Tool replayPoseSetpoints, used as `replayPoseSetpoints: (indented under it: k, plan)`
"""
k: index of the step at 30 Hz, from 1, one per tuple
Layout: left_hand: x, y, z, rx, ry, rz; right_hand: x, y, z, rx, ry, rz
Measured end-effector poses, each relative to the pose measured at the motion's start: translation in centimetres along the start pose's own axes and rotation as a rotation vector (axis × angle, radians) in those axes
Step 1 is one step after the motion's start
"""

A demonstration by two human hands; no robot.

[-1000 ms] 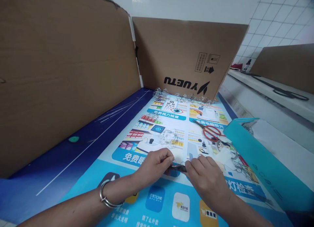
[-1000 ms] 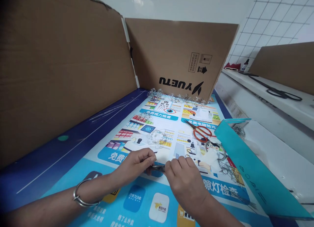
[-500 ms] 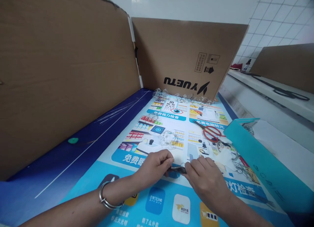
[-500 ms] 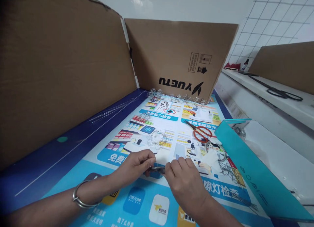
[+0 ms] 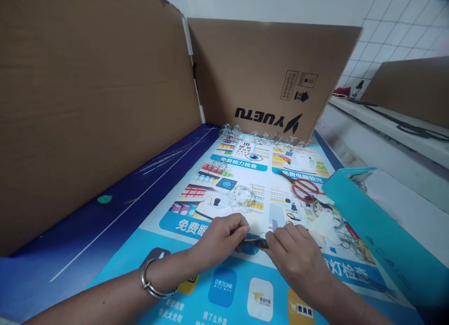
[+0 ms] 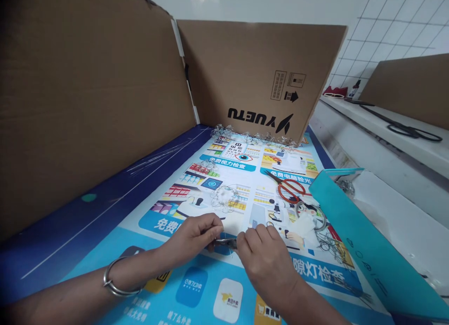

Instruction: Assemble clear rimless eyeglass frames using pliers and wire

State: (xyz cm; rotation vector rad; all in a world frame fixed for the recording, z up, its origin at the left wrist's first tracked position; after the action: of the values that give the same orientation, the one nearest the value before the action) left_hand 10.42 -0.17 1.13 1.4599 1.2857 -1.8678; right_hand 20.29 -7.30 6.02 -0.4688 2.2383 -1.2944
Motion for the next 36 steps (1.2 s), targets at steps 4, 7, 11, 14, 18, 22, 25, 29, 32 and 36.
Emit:
replayPoseSetpoints:
  k: [4, 7, 11, 14, 18, 22, 25, 29, 32, 36]
  plan:
    - [0.1, 0.1, 0.0, 0.008, -0.002, 0.013, 0.1, 0.0, -0.1, 0.010, -0.004, -0.002]
    - [0.1, 0.1, 0.0, 0.013, -0.006, 0.018, 0.2, -0.1, -0.1, 0.004, -0.010, 0.004]
    - [0.1, 0.2, 0.0, 0.017, -0.002, 0.021, 0.1, -0.1, -0.2, 0.004, -0.013, 0.003]
    - [0.2, 0.2, 0.1, 0.019, -0.007, 0.020, 0.2, -0.1, -0.1, 0.004, -0.014, 0.005]
    - [0.2, 0.2, 0.1, 0.020, -0.003, 0.027, 0.2, 0.2, 0.0, 0.022, -0.009, 0.009]
    - [0.0, 0.1, 0.1, 0.008, 0.026, -0.024, 0.1, 0.4, 0.0, 0.048, 0.009, -0.008]
    - [-0.5, 0.0, 0.2, -0.011, 0.063, -0.094, 0.1, 0.3, -0.2, 0.056, 0.034, -0.038]
    - [-1.4, -0.2, 0.5, -0.044, 0.158, -0.216, 0.0, 0.2, -0.2, 0.079, 0.081, -0.086]
    - [-2.2, -0.1, 0.8, -0.064, 0.269, -0.295, 0.0, 0.6, 0.0, 0.142, 0.109, -0.120]
    - [-3.0, 0.3, 1.4, -0.071, 0.439, -0.380, -0.2, 1.4, 0.2, 0.268, 0.147, -0.182]
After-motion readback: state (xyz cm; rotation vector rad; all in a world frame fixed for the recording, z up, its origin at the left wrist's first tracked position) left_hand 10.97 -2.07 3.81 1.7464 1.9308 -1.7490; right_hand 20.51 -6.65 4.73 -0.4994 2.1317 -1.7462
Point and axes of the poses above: each hand's wrist, its own z-axis away from the middle knuckle, its own y-axis out of the palm, x = y × z, the point moved 9 cm from there along -z, towards the middle knuckle, and after that the axes turned 2 degrees about -x, right-handed, at the moved point
